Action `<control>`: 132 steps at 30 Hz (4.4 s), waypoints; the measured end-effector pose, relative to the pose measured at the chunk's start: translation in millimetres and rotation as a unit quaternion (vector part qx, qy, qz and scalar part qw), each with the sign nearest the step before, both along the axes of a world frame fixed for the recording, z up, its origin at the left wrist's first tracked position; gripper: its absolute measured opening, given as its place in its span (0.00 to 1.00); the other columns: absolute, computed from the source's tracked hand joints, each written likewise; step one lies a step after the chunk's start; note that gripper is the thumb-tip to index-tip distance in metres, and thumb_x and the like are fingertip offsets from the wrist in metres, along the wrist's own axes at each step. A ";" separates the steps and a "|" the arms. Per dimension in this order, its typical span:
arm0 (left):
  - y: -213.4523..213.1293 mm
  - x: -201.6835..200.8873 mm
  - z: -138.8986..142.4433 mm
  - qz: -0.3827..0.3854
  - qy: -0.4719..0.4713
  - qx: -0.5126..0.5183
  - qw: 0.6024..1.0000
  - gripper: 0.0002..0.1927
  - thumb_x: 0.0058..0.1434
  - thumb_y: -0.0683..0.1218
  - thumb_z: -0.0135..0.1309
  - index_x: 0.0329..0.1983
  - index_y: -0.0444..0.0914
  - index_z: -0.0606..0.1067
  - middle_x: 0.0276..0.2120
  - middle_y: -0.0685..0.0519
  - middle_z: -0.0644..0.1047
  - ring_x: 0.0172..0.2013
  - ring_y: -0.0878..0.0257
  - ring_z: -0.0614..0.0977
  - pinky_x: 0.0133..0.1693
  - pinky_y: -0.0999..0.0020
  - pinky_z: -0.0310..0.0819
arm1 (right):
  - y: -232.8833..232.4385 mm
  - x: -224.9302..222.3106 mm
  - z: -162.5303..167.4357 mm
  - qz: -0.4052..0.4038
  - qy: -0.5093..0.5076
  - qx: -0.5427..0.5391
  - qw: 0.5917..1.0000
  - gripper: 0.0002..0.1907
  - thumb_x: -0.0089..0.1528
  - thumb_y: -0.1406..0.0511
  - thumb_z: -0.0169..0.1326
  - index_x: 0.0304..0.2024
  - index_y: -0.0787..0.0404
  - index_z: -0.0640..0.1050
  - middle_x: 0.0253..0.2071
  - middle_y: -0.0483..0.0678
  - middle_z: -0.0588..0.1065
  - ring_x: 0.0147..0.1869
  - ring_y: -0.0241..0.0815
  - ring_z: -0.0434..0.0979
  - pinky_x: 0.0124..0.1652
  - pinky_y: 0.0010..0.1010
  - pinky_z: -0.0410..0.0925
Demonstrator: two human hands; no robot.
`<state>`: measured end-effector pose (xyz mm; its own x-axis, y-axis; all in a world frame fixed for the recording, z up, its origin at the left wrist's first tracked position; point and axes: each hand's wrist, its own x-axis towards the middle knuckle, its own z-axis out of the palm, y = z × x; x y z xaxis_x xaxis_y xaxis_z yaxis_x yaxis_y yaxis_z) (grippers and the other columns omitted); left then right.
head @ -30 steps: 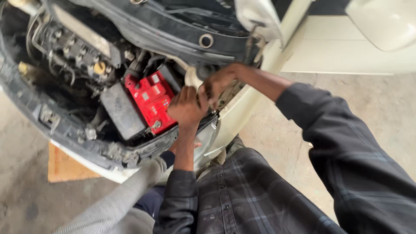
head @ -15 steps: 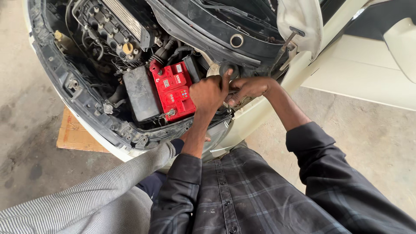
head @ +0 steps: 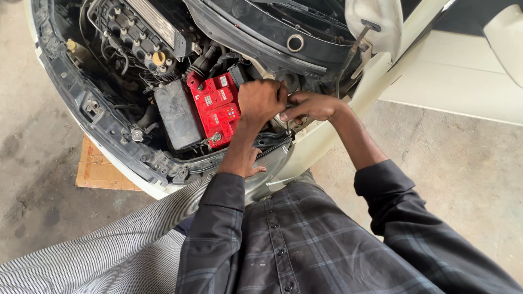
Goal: The person works under the open hood of a car, using a spanner to loosen and tighten bolts on the front panel and near the car battery. They steady the battery with one hand while turning the wrench with the other, and later hold a small bottle near the engine bay.
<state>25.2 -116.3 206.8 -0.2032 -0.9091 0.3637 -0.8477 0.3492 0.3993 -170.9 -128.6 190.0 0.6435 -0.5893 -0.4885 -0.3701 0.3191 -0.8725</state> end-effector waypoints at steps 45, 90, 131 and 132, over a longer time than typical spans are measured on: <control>19.6 51.2 -136.4 -0.017 0.895 0.220 0.386 0.16 0.79 0.52 0.50 0.58 0.34 0.71 0.36 0.49 0.78 0.32 0.62 0.79 0.30 0.68 0.74 | 49.7 75.1 75.0 -0.034 0.017 -0.465 0.885 0.13 0.62 0.62 0.60 0.49 0.58 0.81 0.49 0.45 0.80 0.43 0.50 0.83 0.39 0.40 0.74; -40.7 -11.3 -211.7 0.211 0.510 0.439 0.709 0.11 0.64 0.41 0.55 0.44 0.27 0.78 0.31 0.43 0.84 0.24 0.55 0.87 0.24 0.66 0.78 | 130.4 -33.3 -45.8 0.092 0.432 -0.164 0.882 0.36 0.61 0.45 0.57 0.66 0.53 0.69 0.53 0.50 0.79 0.62 0.49 0.77 0.61 0.42 0.68; 100.5 -21.3 -192.4 -0.020 -0.169 0.271 0.948 0.66 0.37 0.85 0.54 0.64 0.31 0.69 0.63 0.39 0.71 0.67 0.44 0.66 0.69 0.46 0.51 | 298.5 -91.0 -68.7 0.005 0.450 -0.045 0.892 0.37 0.61 0.43 0.54 0.65 0.56 0.71 0.56 0.57 0.78 0.62 0.56 0.77 0.56 0.45 0.70; 101.3 -14.1 -195.1 -0.038 -0.144 0.323 0.935 0.64 0.42 0.84 0.54 0.66 0.32 0.68 0.65 0.40 0.70 0.69 0.45 0.66 0.73 0.48 0.51 | 298.1 -91.8 -69.2 0.013 0.444 -0.053 0.894 0.37 0.61 0.43 0.54 0.65 0.57 0.71 0.56 0.57 0.78 0.61 0.56 0.77 0.56 0.45 0.70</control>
